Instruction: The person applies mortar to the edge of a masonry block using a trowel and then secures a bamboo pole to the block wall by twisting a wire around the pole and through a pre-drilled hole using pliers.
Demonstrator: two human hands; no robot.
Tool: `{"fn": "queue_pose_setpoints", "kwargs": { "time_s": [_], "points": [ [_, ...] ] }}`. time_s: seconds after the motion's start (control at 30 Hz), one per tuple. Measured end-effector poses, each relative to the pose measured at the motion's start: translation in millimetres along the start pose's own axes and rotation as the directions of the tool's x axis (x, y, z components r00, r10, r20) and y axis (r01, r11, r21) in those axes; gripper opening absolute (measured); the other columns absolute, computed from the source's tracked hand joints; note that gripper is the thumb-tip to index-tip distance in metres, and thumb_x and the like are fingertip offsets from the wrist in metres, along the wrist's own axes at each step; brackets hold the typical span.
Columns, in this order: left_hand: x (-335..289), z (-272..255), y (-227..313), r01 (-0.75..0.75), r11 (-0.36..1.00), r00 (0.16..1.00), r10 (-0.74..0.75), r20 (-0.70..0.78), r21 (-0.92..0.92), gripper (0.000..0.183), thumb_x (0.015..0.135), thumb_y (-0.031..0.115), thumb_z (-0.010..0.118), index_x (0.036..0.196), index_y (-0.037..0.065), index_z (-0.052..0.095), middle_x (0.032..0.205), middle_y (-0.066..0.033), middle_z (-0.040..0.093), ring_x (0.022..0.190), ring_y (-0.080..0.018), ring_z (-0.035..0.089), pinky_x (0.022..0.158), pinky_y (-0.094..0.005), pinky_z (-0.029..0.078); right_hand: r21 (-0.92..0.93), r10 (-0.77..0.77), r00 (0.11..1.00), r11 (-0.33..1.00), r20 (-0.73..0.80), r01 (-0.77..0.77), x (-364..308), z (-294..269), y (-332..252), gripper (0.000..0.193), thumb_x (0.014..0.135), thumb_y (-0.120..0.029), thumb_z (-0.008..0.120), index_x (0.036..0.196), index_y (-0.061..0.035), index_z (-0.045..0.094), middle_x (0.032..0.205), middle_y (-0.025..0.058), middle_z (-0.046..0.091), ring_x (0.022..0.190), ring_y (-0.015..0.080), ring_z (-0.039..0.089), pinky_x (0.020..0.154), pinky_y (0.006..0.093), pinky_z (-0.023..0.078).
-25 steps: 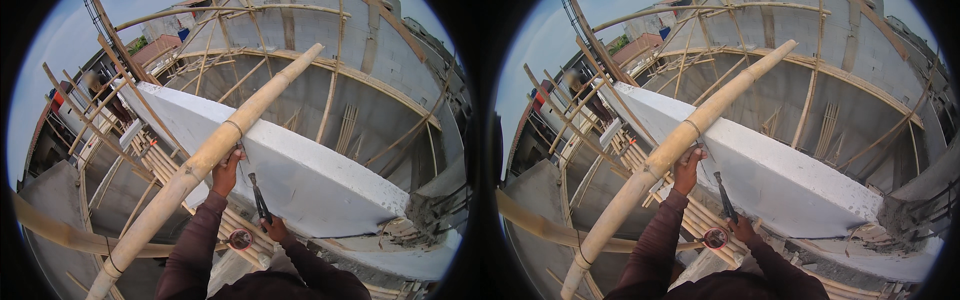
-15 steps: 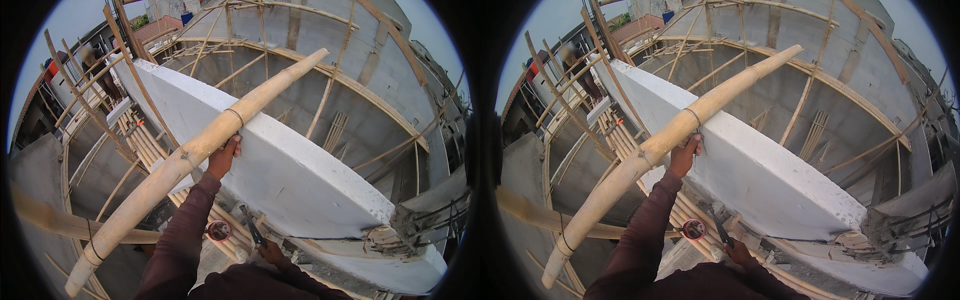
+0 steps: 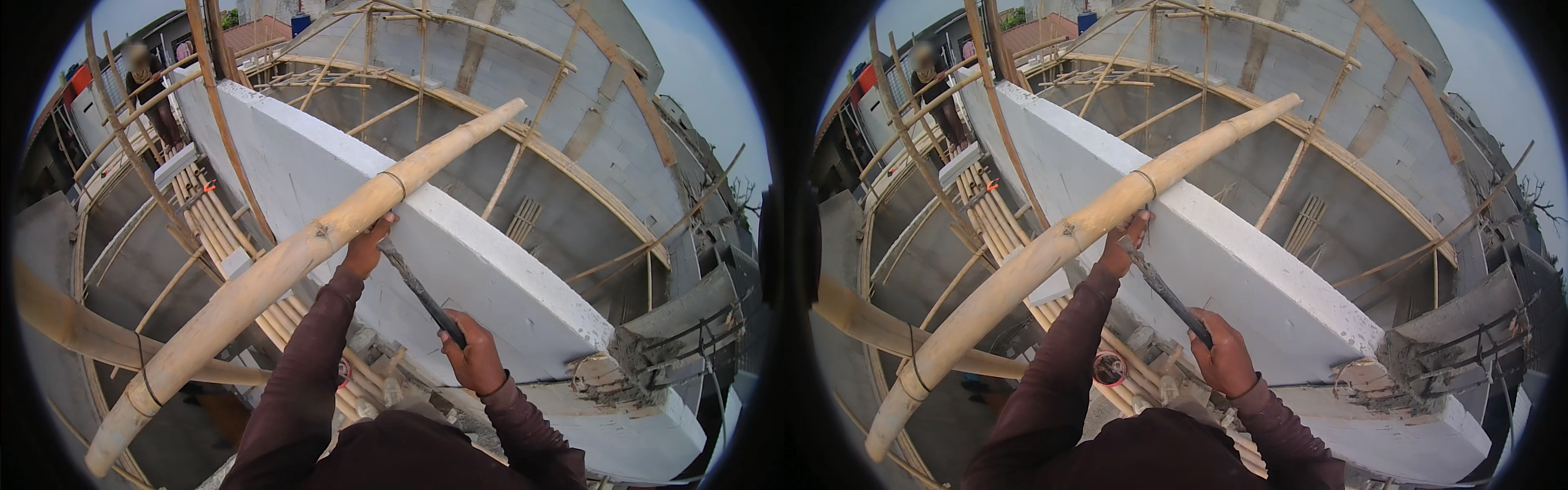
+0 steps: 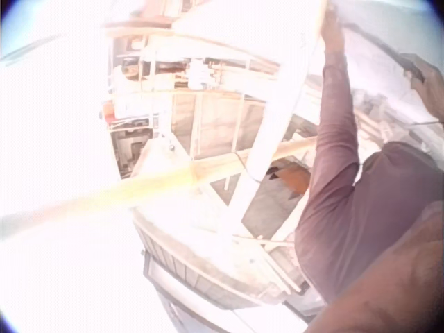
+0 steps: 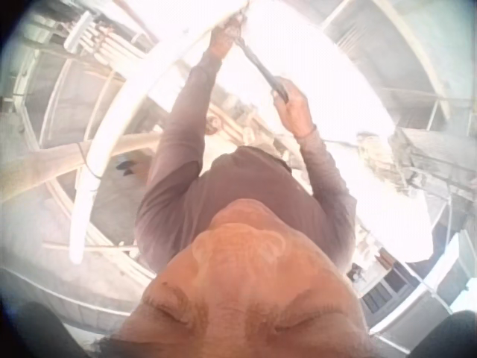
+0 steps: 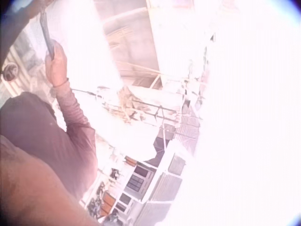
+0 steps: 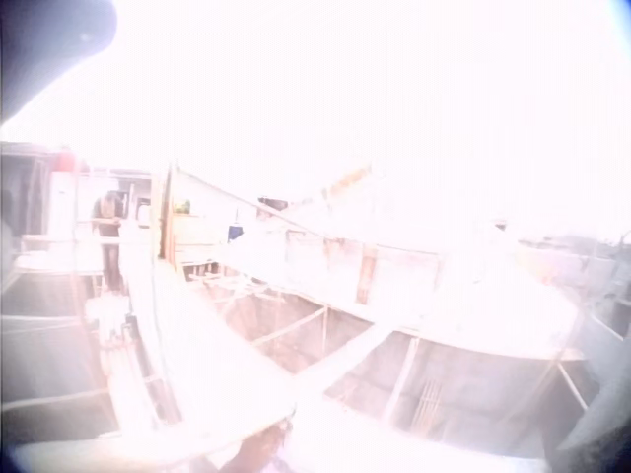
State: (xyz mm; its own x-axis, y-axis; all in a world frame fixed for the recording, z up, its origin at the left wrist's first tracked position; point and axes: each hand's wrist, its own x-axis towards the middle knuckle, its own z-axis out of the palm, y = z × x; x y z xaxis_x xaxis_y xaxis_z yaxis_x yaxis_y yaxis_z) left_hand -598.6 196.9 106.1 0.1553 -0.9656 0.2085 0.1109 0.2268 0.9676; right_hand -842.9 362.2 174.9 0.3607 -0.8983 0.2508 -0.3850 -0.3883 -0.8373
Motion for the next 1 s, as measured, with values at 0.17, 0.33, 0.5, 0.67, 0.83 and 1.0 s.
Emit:
{"fn": "queue_pose_setpoints", "kwargs": {
  "time_s": [0.17, 0.33, 0.5, 0.67, 0.83, 1.0],
  "points": [
    [2.8, 11.4, -6.7, 0.055, 0.995, 0.998, -0.057, -0.011, -0.083, 0.029, 0.096, 0.036, 0.06, 0.098, 0.008, 0.067, 0.068, 0.0087, 0.04, 0.06, -0.003, 0.034, 0.053, -0.0207, 0.03, -0.414, -0.187, 0.982, 0.894, 0.003, 0.171, 77.6, -59.5, -73.7, 0.027, 0.088, -0.014, 0.065, 0.112, 0.0001, 0.061, 0.092, 0.0211, 0.065, 0.083, 0.0388, 0.064, 0.073, 0.0419, 0.05],
    [3.2, 14.9, -8.2, -0.036, 0.993, 0.999, 0.034, -0.018, -0.111, 0.029, 0.096, 0.036, 0.061, 0.096, 0.008, 0.068, 0.069, 0.008, 0.042, 0.06, -0.0036, 0.035, 0.054, -0.0214, 0.03, -0.71, -0.137, 0.981, 0.676, 0.14, 0.196, 140.9, -83.4, -90.7, 0.019, 0.09, -0.019, 0.062, 0.104, -0.007, 0.066, 0.08, 0.0172, 0.066, 0.079, 0.037, 0.064, 0.069, 0.0448, 0.05],
    [-1.5, 9.4, -7.6, -0.078, 0.993, 0.997, 0.077, -0.019, -0.087, 0.03, 0.095, 0.037, 0.063, 0.095, 0.007, 0.068, 0.07, 0.0073, 0.042, 0.061, -0.0043, 0.036, 0.054, -0.0219, 0.031, -0.808, -0.137, 0.984, 0.562, 0.116, 0.173, 158.7, -88.4, -101.9, 0.017, 0.089, -0.021, 0.062, 0.098, -0.0072, 0.067, 0.077, 0.0162, 0.066, 0.076, 0.037, 0.064, 0.068, 0.0448, 0.051],
    [-2.1, 6.2, -9.0, -0.097, 0.985, 0.995, 0.098, -0.005, -0.141, 0.031, 0.094, 0.038, 0.062, 0.096, 0.007, 0.067, 0.07, 0.0074, 0.042, 0.061, -0.0041, 0.036, 0.054, -0.0217, 0.031, -0.783, -0.137, 0.985, 0.599, 0.105, 0.166, 153.9, -78.3, -93.4, 0.016, 0.09, -0.022, 0.062, 0.097, -0.0082, 0.067, 0.077, 0.0164, 0.066, 0.075, 0.0362, 0.064, 0.067, 0.0456, 0.05],
    [-1.2, 9.4, -7.6, -0.046, 0.983, 0.999, 0.05, 0.018, -0.175, 0.032, 0.094, 0.039, 0.063, 0.096, 0.007, 0.067, 0.07, 0.008, 0.041, 0.06, -0.0026, 0.035, 0.054, -0.0198, 0.029, -0.786, -0.208, 0.972, 0.582, 0.105, 0.21, 151.2, -82.3, -97.2, 0.016, 0.09, -0.022, 0.061, 0.097, -0.0083, 0.066, 0.077, 0.0167, 0.066, 0.074, 0.037, 0.064, 0.067, 0.046, 0.05],
    [-7.3, 6.2, -4.3, 0.019, 0.975, 0.999, -0.012, 0.034, -0.221, 0.031, 0.094, 0.036, 0.063, 0.097, 0.006, 0.066, 0.07, 0.008, 0.04, 0.059, -0.0021, 0.034, 0.052, -0.0191, 0.029, -0.847, -0.036, 0.997, 0.527, 0.062, 0.071, 155.0, -74.7, -94.0, 0.016, 0.091, -0.022, 0.061, 0.095, -0.0078, 0.067, 0.076, 0.0158, 0.066, 0.073, 0.0373, 0.063, 0.066, 0.0454, 0.05]
  ]
}}
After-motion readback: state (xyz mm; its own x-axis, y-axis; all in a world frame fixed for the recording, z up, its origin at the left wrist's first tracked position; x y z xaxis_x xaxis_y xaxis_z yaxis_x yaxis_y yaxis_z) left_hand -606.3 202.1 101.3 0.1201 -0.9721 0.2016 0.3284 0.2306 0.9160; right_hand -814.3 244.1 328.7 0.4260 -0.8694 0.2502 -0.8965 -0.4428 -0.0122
